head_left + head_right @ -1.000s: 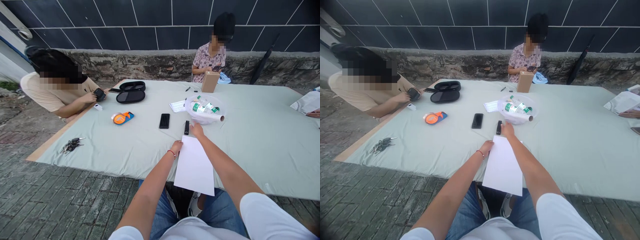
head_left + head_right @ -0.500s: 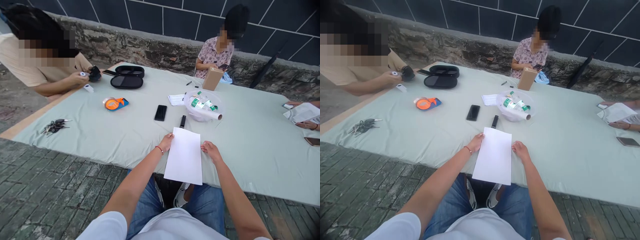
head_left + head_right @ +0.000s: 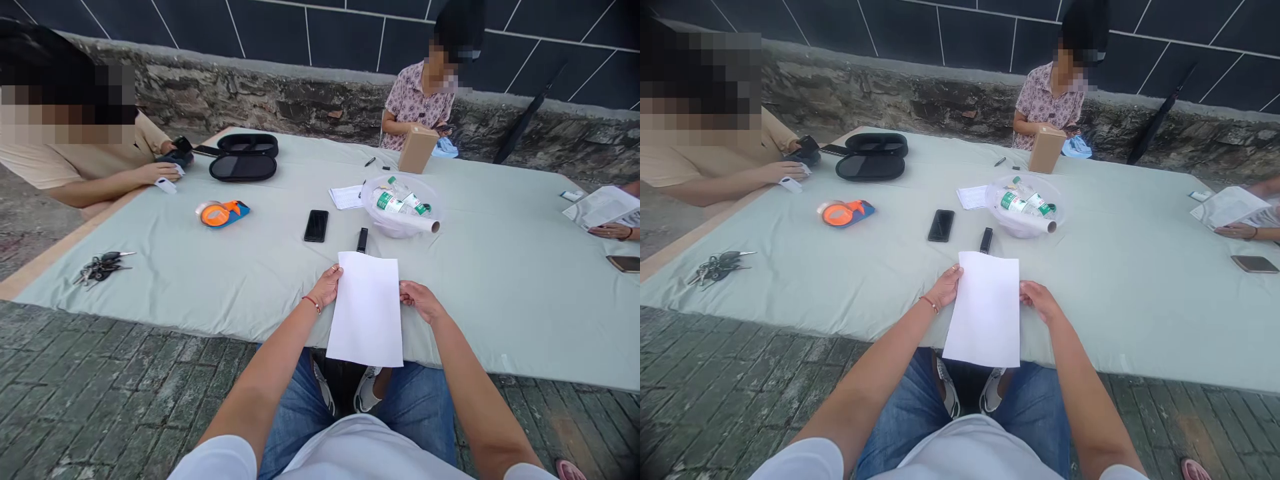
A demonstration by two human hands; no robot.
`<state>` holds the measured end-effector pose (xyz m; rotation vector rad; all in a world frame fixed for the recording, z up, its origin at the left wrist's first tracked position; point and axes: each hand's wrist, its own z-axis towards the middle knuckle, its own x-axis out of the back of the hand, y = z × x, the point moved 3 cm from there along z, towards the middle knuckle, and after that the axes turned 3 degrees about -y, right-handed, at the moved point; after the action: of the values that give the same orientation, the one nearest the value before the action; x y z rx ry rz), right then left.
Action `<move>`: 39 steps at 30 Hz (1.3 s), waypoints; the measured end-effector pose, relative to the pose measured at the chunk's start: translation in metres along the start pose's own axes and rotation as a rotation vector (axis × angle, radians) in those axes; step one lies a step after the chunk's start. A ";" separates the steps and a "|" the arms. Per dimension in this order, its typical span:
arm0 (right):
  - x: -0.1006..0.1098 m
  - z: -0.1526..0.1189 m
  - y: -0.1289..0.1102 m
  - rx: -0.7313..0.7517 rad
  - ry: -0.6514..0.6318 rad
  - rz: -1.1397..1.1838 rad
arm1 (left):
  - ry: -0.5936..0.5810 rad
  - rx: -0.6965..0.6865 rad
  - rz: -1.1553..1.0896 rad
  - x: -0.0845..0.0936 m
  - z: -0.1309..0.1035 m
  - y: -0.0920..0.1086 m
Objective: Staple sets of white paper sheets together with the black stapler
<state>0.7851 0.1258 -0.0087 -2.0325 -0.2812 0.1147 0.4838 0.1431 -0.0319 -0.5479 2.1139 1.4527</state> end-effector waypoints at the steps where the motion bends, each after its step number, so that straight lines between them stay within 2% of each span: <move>1: 0.001 -0.001 0.000 -0.006 -0.032 0.033 | 0.006 0.005 0.008 -0.001 0.001 -0.001; 3: 0.001 -0.002 0.002 -0.002 -0.064 0.049 | 0.039 0.013 0.030 -0.002 0.003 -0.002; 5: 0.001 0.000 0.007 0.009 -0.043 0.021 | 0.081 0.009 0.049 -0.003 0.006 -0.003; 10: -0.003 0.008 0.020 0.101 0.107 -0.083 | 0.136 -0.021 0.064 -0.005 0.007 -0.005; 14: -0.005 0.006 0.024 0.207 0.157 -0.126 | 0.101 -0.065 0.031 -0.005 0.002 -0.002; 18: -0.005 0.001 0.025 0.242 0.192 -0.134 | -0.002 0.047 0.146 -0.006 -0.004 -0.003; 21: -0.006 0.001 0.025 0.249 0.209 -0.110 | 0.017 0.093 0.254 -0.006 -0.004 -0.007; 24: -0.007 0.003 0.024 0.246 0.226 -0.101 | 0.065 0.042 0.319 -0.007 -0.003 -0.009; 26: -0.006 0.004 0.022 0.218 0.206 -0.094 | 0.081 0.013 0.337 -0.008 -0.002 -0.010; 30: -0.005 0.004 0.019 0.150 0.053 -0.064 | 0.083 -0.009 0.308 -0.011 -0.002 -0.009; 32: -0.005 0.003 0.018 0.144 0.034 -0.067 | 0.086 -0.005 0.278 -0.012 -0.003 -0.007; 35: -0.004 0.004 0.019 0.164 0.122 -0.052 | 0.069 0.040 0.229 -0.015 -0.010 -0.005; 39: 0.000 0.008 0.022 0.179 0.242 0.038 | -0.013 0.133 0.170 -0.021 -0.026 -0.010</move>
<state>0.7863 0.1227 -0.0314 -1.8521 -0.0770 -0.0797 0.5015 0.1161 -0.0181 -0.3140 2.2732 1.3869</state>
